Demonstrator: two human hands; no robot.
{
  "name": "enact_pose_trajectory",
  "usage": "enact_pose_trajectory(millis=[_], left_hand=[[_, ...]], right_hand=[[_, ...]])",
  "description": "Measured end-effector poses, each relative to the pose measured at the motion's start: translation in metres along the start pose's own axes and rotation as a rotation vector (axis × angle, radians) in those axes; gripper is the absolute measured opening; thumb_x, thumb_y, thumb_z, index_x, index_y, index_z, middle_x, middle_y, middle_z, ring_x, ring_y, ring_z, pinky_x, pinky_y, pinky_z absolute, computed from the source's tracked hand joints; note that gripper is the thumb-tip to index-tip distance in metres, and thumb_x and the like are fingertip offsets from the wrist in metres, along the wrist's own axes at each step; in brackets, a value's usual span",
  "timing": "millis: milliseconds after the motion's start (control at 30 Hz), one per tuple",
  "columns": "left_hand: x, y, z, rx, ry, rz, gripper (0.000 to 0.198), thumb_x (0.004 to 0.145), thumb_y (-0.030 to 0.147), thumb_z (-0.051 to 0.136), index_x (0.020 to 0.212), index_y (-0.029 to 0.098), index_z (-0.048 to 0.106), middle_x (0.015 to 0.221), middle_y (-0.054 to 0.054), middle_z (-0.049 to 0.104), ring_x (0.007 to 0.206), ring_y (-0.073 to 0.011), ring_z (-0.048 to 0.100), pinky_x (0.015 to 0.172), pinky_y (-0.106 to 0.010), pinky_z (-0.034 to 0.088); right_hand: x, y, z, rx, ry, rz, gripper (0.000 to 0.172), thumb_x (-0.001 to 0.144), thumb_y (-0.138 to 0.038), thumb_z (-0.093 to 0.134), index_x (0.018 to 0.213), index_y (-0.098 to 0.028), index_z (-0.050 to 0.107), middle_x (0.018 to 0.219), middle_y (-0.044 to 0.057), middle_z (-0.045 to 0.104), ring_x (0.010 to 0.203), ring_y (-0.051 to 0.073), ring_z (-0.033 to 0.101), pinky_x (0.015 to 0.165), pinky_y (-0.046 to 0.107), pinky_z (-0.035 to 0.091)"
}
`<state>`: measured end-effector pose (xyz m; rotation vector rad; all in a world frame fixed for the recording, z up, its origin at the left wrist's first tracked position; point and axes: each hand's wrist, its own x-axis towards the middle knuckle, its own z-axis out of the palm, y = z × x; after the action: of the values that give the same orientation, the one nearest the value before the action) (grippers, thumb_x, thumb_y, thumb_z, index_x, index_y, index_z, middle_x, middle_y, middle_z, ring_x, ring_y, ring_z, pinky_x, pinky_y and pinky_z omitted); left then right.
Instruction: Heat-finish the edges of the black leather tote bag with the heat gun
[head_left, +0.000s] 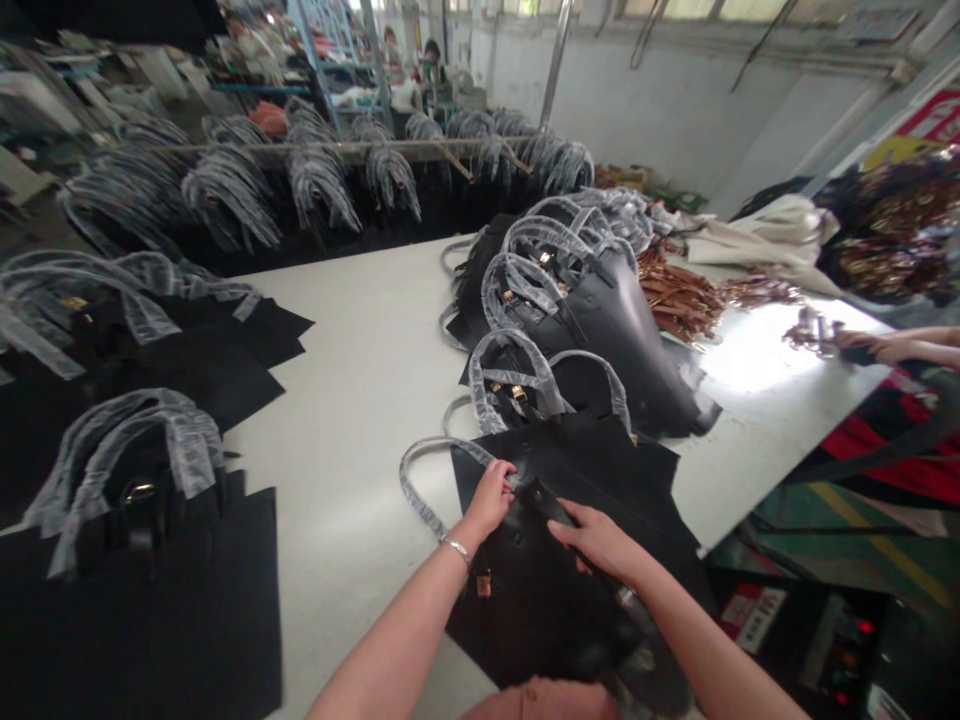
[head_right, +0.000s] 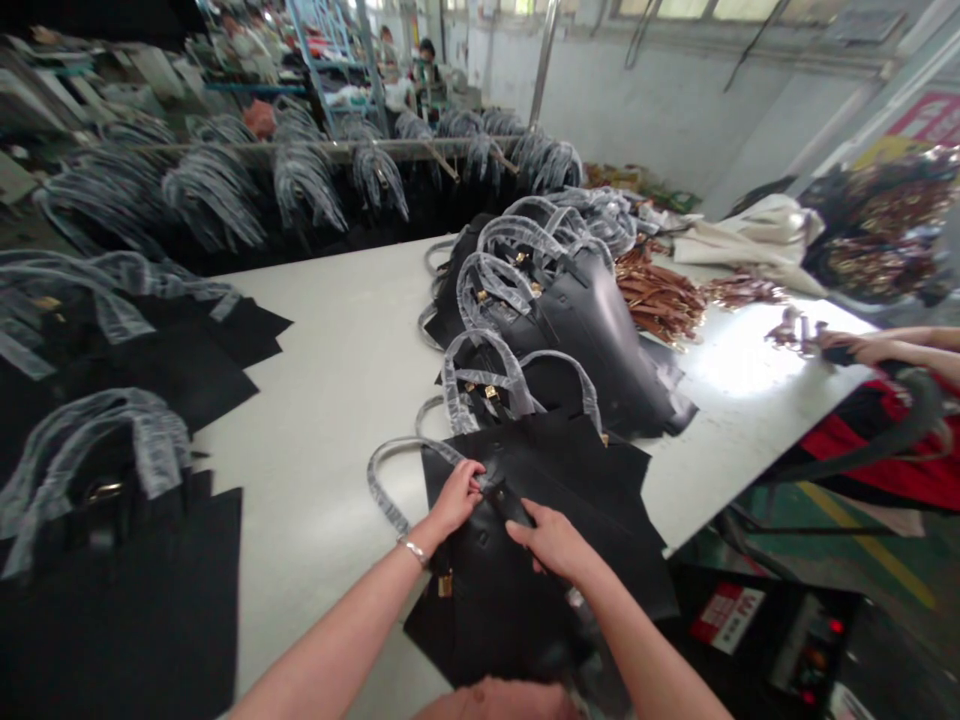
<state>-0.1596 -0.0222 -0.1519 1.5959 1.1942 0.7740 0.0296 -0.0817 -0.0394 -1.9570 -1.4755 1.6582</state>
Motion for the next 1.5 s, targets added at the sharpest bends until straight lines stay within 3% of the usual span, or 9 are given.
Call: enact_pose_trajectory(millis=[300,500,600,733,867,1033,1200,1333,1500], left_hand=[[0.002,-0.006,0.001,-0.008,0.002,0.003,0.047,0.061,-0.009,0.048,0.099,0.019,0.051,0.098,-0.001,0.048,0.076,-0.0113,0.053,0.075,-0.027,0.047],[0.001,-0.005,0.001,0.037,-0.001,-0.011,0.049,0.060,-0.008,0.049,0.100,0.020,0.050,0.099,-0.001,0.048,0.076,-0.0108,0.053,0.072,-0.024,0.049],[0.002,0.000,0.003,0.104,-0.001,-0.034,0.047,0.061,-0.006,0.052,0.101,0.019,0.050,0.101,-0.002,0.048,0.077,-0.0114,0.053,0.073,-0.025,0.049],[0.004,0.015,0.004,0.213,-0.032,-0.066,0.039,0.069,0.005,0.061,0.104,0.019,0.051,0.110,-0.005,0.047,0.085,-0.0148,0.055,0.080,-0.028,0.047],[0.006,0.033,-0.001,0.542,-0.097,-0.156,0.039,0.074,0.017,0.068,0.109,0.020,0.050,0.116,-0.006,0.046,0.105,-0.0209,0.056,0.088,-0.029,0.044],[0.010,0.040,-0.003,0.742,-0.163,-0.184,0.036,0.078,0.021,0.068,0.108,0.018,0.048,0.115,-0.007,0.046,0.108,-0.0218,0.056,0.086,-0.028,0.044],[0.013,0.035,0.002,0.753,-0.193,-0.179,0.028,0.077,0.019,0.066,0.100,0.019,0.050,0.110,-0.005,0.048,0.097,-0.0195,0.059,0.078,-0.027,0.044],[0.015,0.027,0.006,0.679,-0.163,-0.136,0.025,0.075,0.014,0.065,0.094,0.020,0.051,0.101,-0.002,0.052,0.086,-0.0173,0.060,0.076,-0.027,0.044],[0.013,0.017,0.006,0.668,-0.132,-0.112,0.025,0.074,0.014,0.065,0.096,0.018,0.054,0.099,-0.004,0.056,0.088,-0.0192,0.060,0.080,-0.028,0.044]], right_hand=[[0.001,-0.005,0.002,-0.073,0.052,0.024,0.057,0.080,-0.033,0.064,0.132,-0.011,0.057,0.065,0.002,0.066,0.039,0.012,0.056,0.046,0.025,0.044],[-0.001,-0.002,-0.004,0.013,0.262,-0.002,0.064,0.086,-0.042,0.054,0.141,-0.011,0.045,0.058,-0.002,0.061,0.051,0.015,0.061,0.054,0.025,0.047],[-0.021,0.024,-0.023,0.082,0.336,0.021,0.066,0.085,-0.046,0.052,0.141,-0.012,0.043,0.052,-0.004,0.056,0.048,0.015,0.059,0.051,0.025,0.046],[-0.064,0.083,-0.040,0.272,0.438,0.099,0.076,0.077,-0.053,0.061,0.140,-0.014,0.044,0.050,-0.006,0.056,0.044,0.015,0.057,0.045,0.025,0.043],[-0.103,0.132,-0.036,0.498,0.566,0.209,0.079,0.073,-0.054,0.065,0.139,-0.015,0.043,0.056,-0.005,0.060,0.041,0.013,0.054,0.041,0.024,0.040],[-0.123,0.153,-0.028,0.726,0.625,0.257,0.062,0.075,-0.049,0.068,0.125,-0.019,0.051,0.058,-0.005,0.061,0.041,0.011,0.053,0.039,0.020,0.039],[-0.110,0.149,-0.035,0.803,0.552,0.214,0.036,0.076,-0.045,0.068,0.098,-0.019,0.058,0.058,-0.004,0.060,0.036,0.009,0.051,0.034,0.019,0.037],[-0.083,0.143,-0.050,0.817,0.520,0.176,0.028,0.077,-0.043,0.067,0.082,-0.018,0.055,0.060,-0.001,0.061,0.036,0.011,0.053,0.033,0.021,0.040],[-0.059,0.137,-0.062,0.747,0.663,0.091,0.029,0.078,-0.044,0.066,0.089,-0.018,0.059,0.063,-0.003,0.059,0.040,0.009,0.053,0.036,0.020,0.042]])
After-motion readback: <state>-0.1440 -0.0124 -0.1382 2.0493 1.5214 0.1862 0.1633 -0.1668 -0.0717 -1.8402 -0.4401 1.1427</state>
